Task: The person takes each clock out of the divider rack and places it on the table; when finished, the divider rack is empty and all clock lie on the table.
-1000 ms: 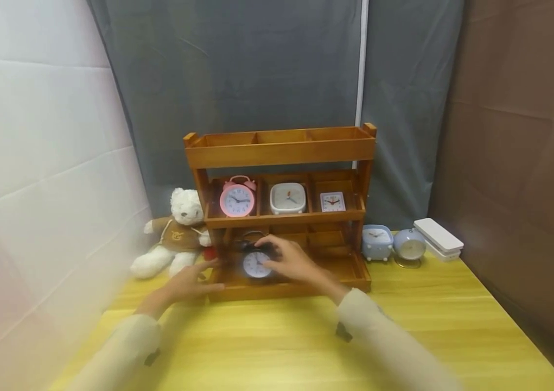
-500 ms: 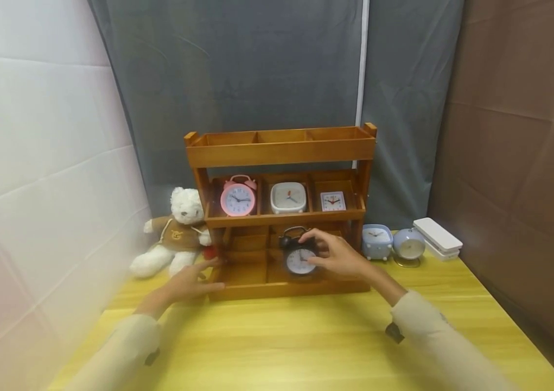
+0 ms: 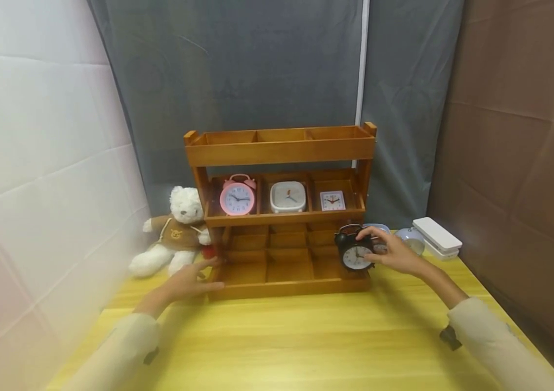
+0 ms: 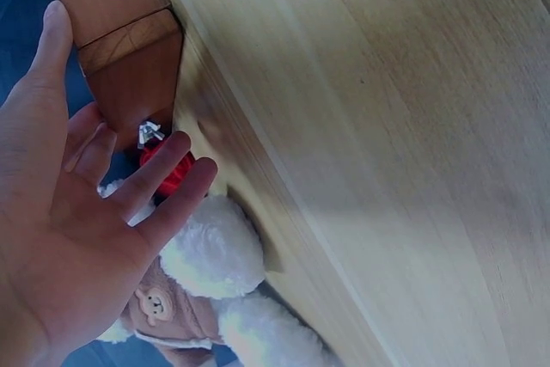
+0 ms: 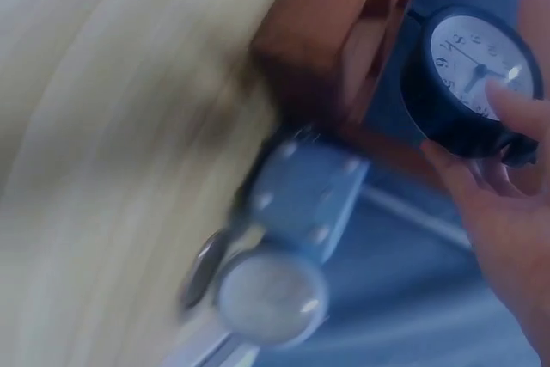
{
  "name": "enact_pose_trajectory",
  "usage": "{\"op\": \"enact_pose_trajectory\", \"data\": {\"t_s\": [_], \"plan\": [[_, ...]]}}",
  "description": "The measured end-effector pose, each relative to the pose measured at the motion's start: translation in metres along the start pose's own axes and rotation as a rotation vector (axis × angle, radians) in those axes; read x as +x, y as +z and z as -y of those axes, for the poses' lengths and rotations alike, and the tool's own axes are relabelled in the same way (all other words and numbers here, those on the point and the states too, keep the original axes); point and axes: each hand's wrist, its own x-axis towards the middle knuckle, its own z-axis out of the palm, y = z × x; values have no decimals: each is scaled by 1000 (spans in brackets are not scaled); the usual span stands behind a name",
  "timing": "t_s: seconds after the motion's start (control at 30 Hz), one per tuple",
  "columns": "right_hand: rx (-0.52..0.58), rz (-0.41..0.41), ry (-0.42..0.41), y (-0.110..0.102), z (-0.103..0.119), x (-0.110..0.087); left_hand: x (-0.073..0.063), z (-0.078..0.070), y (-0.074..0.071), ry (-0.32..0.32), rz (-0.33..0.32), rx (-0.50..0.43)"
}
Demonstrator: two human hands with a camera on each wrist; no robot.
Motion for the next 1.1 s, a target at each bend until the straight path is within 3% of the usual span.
{"op": "enact_pose_trajectory", "data": {"t_s": [0.13,0.27,0.4,0.6,0.83,1.1], "plan": [[-47,-45,52,-13,-16,-11,-1,0,-1,9,1,-2],[-28,-91,99,-21,-28,-20,-2,0,-2,7,6,0],[-23,-130,75,-25,-37,-27,-3,-2,-2,-5,1,-2],[-47,-195,55,-22,-52,-38,-2,-4,0,8,17,5],[-5,-182,35,-11,-64,-40,0,-1,0,12,5,31],[-5,-198,109,-2,-74,-46,-2,-4,-4,5,7,16]]}}
